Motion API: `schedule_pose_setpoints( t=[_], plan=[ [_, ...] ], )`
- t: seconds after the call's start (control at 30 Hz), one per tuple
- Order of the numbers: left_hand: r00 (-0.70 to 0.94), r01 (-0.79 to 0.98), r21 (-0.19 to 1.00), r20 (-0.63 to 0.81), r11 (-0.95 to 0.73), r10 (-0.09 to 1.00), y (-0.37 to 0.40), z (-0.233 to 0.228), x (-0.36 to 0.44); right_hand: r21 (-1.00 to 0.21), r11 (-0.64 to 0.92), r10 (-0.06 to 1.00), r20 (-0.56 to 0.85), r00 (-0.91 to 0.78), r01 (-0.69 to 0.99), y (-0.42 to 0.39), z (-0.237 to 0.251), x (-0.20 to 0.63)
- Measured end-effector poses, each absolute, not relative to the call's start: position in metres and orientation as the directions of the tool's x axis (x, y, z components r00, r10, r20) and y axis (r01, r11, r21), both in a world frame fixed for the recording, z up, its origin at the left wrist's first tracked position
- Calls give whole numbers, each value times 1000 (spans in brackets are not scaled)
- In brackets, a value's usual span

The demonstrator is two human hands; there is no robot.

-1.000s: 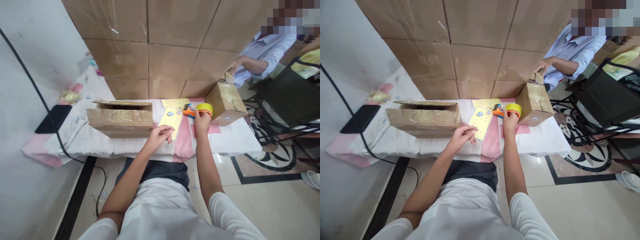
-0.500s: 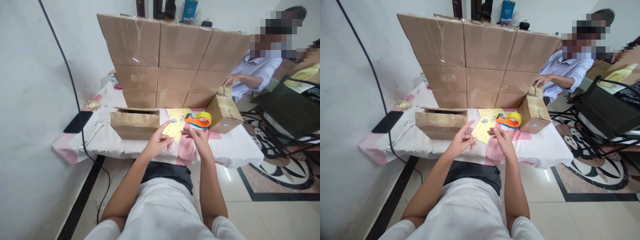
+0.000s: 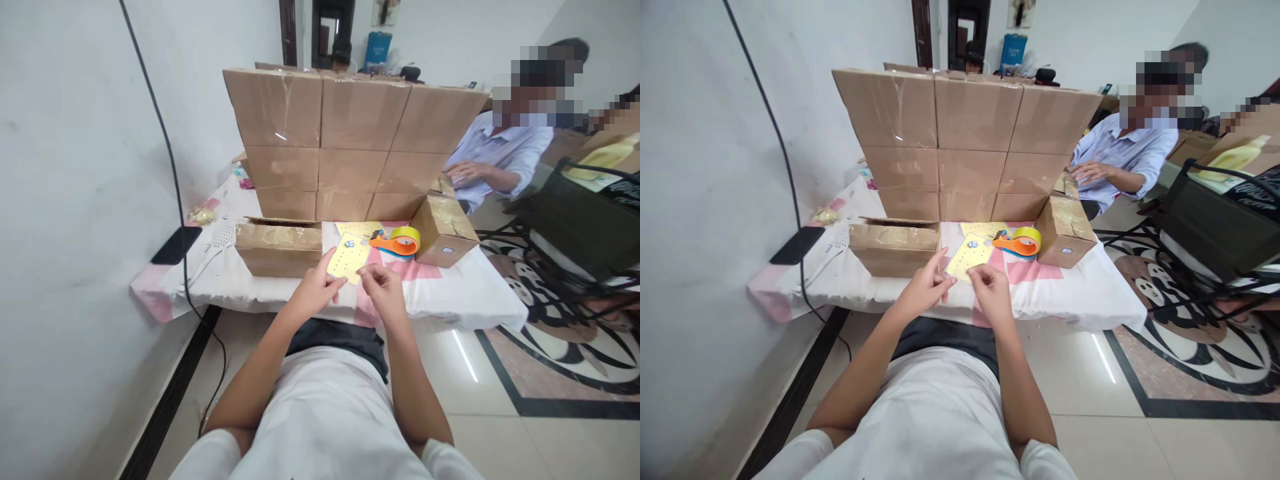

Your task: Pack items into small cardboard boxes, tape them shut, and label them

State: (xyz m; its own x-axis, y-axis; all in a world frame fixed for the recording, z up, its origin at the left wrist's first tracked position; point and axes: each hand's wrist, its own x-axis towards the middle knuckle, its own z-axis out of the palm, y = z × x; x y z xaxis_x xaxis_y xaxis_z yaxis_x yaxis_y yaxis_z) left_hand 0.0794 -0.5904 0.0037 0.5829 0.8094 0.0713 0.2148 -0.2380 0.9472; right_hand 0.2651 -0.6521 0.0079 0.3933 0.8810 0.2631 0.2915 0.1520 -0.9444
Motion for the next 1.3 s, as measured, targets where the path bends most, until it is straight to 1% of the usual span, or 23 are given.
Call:
schedule_pose_setpoints(
  t=[0.07,0.1,0.13,0.17,0.2,0.23,0.3,0.33,0.4,0.47,0.5,0.57,0.63,0.7,0.73,0.77,0.8,0.87,0.93,1.03,1.1,1.13,1.3],
  plan=[
    [479,333,893,115,-302,870,-586,2,64,-937,182,776,323,542,298,-651,7,279],
    [384,379,864,180,-333,905,-582,0,55,-933,191,729,343,592,306,-651,8,286],
    [268,421,830,273,-367,924,-577,-1,45,-928,192,708,356,610,319,-651,10,293],
    [149,470,784,383,-406,912,-570,-2,35,-923,188,713,363,599,336,-650,13,298],
    [53,530,722,494,-444,868,-563,-2,26,-917,180,738,366,567,357,-649,16,301],
    [2,599,647,587,-471,809,-554,-2,17,-906,169,771,366,521,387,-648,20,302],
    [30,723,489,683,-488,730,-535,1,5,-861,130,847,354,397,491,-645,29,294],
    [79,763,426,685,-486,724,-526,4,1,-821,107,888,332,317,561,-643,34,287],
    [171,802,343,654,-490,737,-510,9,0,-718,107,961,253,115,688,-639,48,271],
    [255,799,298,618,-522,743,-497,12,2,-652,191,981,145,-127,734,-635,62,257],
    [285,793,290,601,-536,746,-493,13,4,-656,244,966,98,-240,714,-632,70,252],
    [302,784,315,560,-535,772,-487,12,8,-727,318,896,19,-444,609,-624,82,249],
    [288,776,374,507,-508,812,-484,8,8,-823,331,771,-45,-635,461,-614,88,254],
    [273,757,426,483,-495,832,-484,3,7,-902,301,643,-48,-764,310,-601,86,262],
    [269,744,443,486,-500,831,-485,0,6,-926,285,630,-15,-777,249,-593,82,266],
    [264,732,454,499,-508,826,-486,-2,5,-939,277,661,32,-750,203,-584,77,268],
    [255,723,462,514,-514,819,-487,-4,4,-945,275,717,81,-693,175,-574,72,270],
    [237,711,476,532,-518,813,-491,-7,2,-949,256,829,118,-546,183,-552,63,267],
    [225,705,486,538,-517,812,-494,-9,2,-951,205,893,84,-442,234,-529,60,260],
    [219,702,493,537,-514,814,-495,-10,2,-917,107,975,22,-220,385,-498,61,246],
    [218,700,497,536,-513,816,-495,-10,2,-876,39,996,-7,-94,480,-485,61,239],
    [218,698,499,536,-514,816,-495,-11,2,-860,13,998,-23,-64,510,-481,60,237],
    [206,691,504,549,-518,810,-495,-11,2,-850,-5,998,-34,-45,527,-476,52,237]
  ],
)
